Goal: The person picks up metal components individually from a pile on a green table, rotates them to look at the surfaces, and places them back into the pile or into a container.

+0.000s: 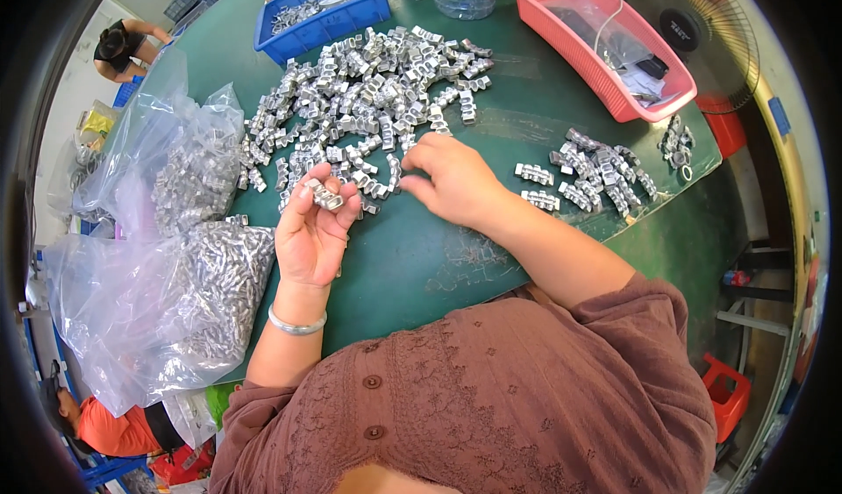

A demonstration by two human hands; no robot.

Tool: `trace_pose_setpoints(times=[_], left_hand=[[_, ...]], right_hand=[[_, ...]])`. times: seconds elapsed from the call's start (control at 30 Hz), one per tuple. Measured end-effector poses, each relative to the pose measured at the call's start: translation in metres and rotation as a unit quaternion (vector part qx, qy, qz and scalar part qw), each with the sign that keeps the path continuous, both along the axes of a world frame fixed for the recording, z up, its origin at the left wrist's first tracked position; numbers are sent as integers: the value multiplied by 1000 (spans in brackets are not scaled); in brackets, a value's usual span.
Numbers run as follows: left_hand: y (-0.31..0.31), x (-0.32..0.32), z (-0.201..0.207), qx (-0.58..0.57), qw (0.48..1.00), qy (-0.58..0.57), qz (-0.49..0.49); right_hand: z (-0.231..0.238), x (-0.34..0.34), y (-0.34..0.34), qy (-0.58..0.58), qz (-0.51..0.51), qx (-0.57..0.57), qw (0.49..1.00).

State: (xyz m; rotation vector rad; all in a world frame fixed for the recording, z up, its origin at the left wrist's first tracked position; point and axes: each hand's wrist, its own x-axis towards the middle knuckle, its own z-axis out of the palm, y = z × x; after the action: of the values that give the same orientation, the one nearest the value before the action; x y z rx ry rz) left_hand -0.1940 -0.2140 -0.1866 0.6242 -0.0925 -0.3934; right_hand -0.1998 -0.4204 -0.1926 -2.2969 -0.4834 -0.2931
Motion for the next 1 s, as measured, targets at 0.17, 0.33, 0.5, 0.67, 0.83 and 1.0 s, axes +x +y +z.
trace_pose_setpoints(times=[0.17, 0.33, 0.5, 0.67, 0.83, 1.0], left_hand=[[0, -2, 5, 19, 999, 34, 0], [-2, -4, 3, 109, 994, 14, -6], [-9, -11, 8, 214, 977, 13, -13], [-15, -13, 10, 292, 956, -22, -20], [-12, -12, 5, 258, 965, -2, -50], [-8, -9, 7, 155, 982, 83, -71]], right_hand=[[6, -3, 14, -22, -2, -73, 997], [4, 2, 9, 28, 20, -106, 994], [3, 4, 6, -21, 22, -88, 996], [8, 4, 3, 3, 116, 54, 992], [15, -3, 9, 239, 172, 248, 923], [11, -1, 1, 309, 161, 380, 857]])
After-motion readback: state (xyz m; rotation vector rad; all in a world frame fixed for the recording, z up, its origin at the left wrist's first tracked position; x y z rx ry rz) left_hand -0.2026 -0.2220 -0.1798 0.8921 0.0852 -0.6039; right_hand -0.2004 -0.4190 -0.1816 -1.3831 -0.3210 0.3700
